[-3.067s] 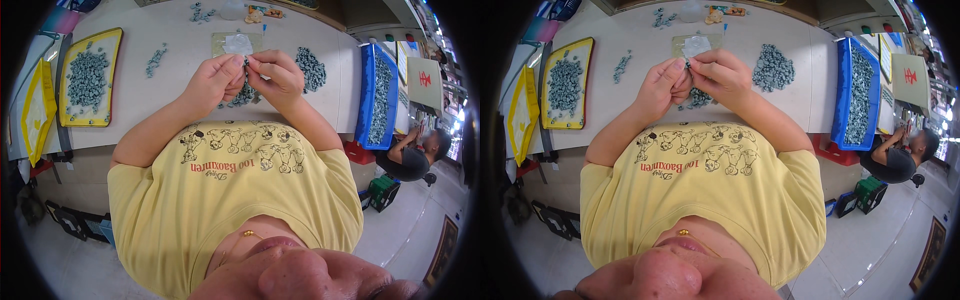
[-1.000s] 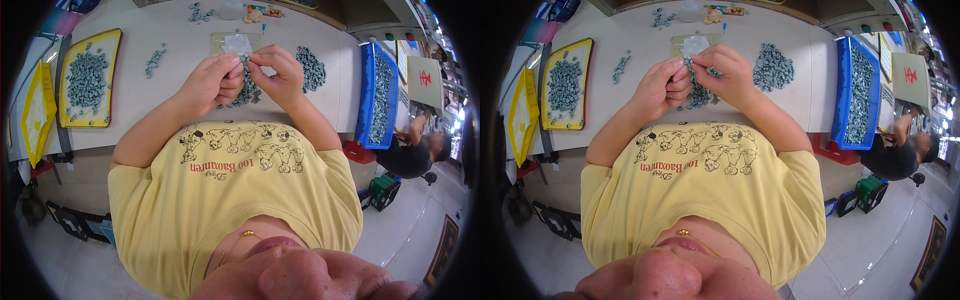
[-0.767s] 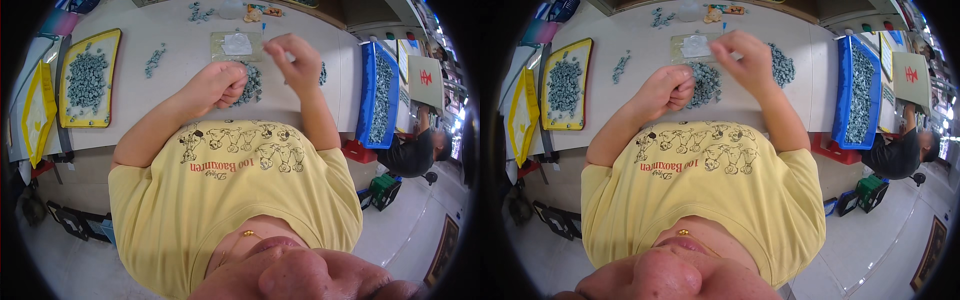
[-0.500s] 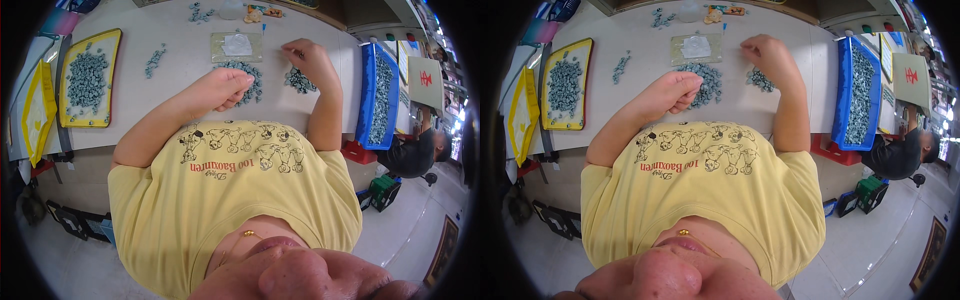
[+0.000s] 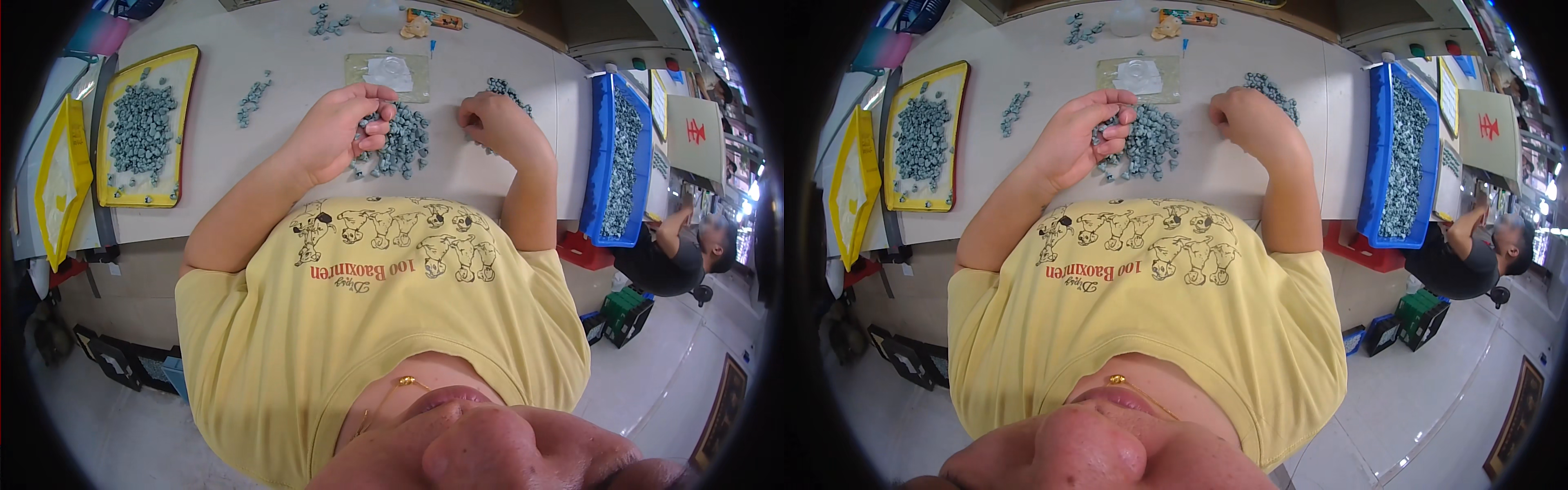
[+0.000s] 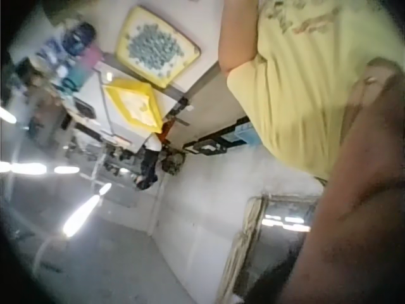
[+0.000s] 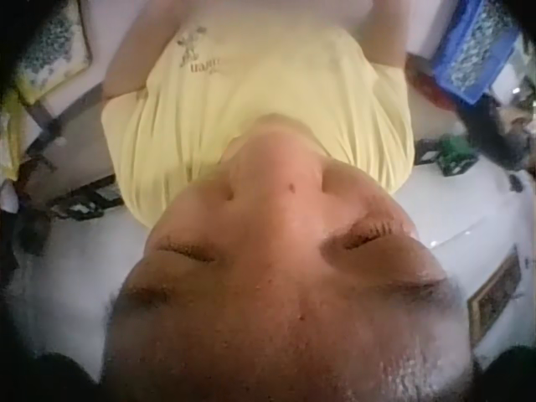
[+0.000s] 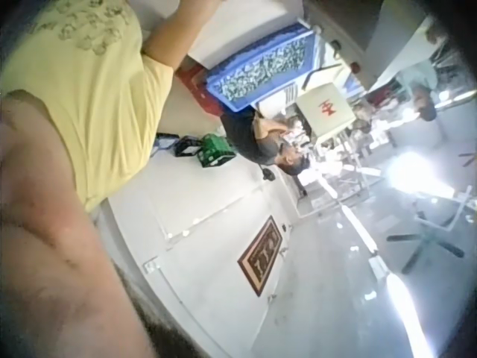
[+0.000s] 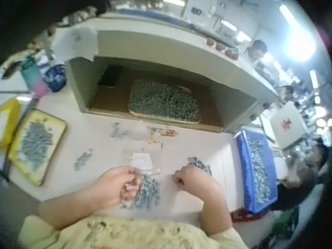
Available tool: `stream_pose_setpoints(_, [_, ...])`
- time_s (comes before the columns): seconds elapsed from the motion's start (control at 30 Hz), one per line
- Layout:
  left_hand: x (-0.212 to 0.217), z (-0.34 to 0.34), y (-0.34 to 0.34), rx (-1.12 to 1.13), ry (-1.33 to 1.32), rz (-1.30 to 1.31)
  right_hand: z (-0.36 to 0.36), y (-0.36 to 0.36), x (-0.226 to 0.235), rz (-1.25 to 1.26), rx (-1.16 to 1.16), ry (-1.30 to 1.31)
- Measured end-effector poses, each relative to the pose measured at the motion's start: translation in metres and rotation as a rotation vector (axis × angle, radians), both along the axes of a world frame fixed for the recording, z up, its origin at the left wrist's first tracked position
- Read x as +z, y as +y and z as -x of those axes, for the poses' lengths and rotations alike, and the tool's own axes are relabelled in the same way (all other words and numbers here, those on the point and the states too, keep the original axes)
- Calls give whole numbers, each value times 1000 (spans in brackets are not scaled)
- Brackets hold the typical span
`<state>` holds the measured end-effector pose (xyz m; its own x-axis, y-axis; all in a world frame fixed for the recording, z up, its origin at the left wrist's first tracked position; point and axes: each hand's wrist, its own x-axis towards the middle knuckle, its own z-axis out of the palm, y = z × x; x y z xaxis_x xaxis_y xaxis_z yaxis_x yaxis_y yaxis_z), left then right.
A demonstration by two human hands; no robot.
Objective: The person assembles small figurine pieces by picking up the figurines and tiny parts from the table, inserting the parts into the figurines by hand, and placing the assembled items into a pile on the table.
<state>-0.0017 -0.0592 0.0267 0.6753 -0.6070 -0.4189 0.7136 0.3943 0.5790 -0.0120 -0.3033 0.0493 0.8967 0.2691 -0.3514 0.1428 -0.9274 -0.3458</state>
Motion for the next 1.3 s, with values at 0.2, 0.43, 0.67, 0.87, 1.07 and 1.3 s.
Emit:
stream_pose_setpoints(0.2, [5, 3, -1, -35, -63, -12, 4, 20, 19, -355, 35, -158])
stream_pose_setpoints(0.43, [0, 8, -3, -184, -102, -12, 6, 49, 16, -683, 132, -396])
stream_pose_setpoints(0.67, [3, 7, -3, -175, -122, -1, 6, 53, 12, -713, 149, -417])
stream_pose_setpoints(0.87, [2, 9, -8, -84, -198, -11, 8, 55, 10, -630, 84, -615])
stream_pose_setpoints(1.07, [4, 9, -8, 3, -217, 30, 11, 61, 4, -694, 24, -621])
stream_pose_setpoints(1.3, [14, 7, -7, -13, -247, -31, 10, 61, 11, -725, 35, -615])
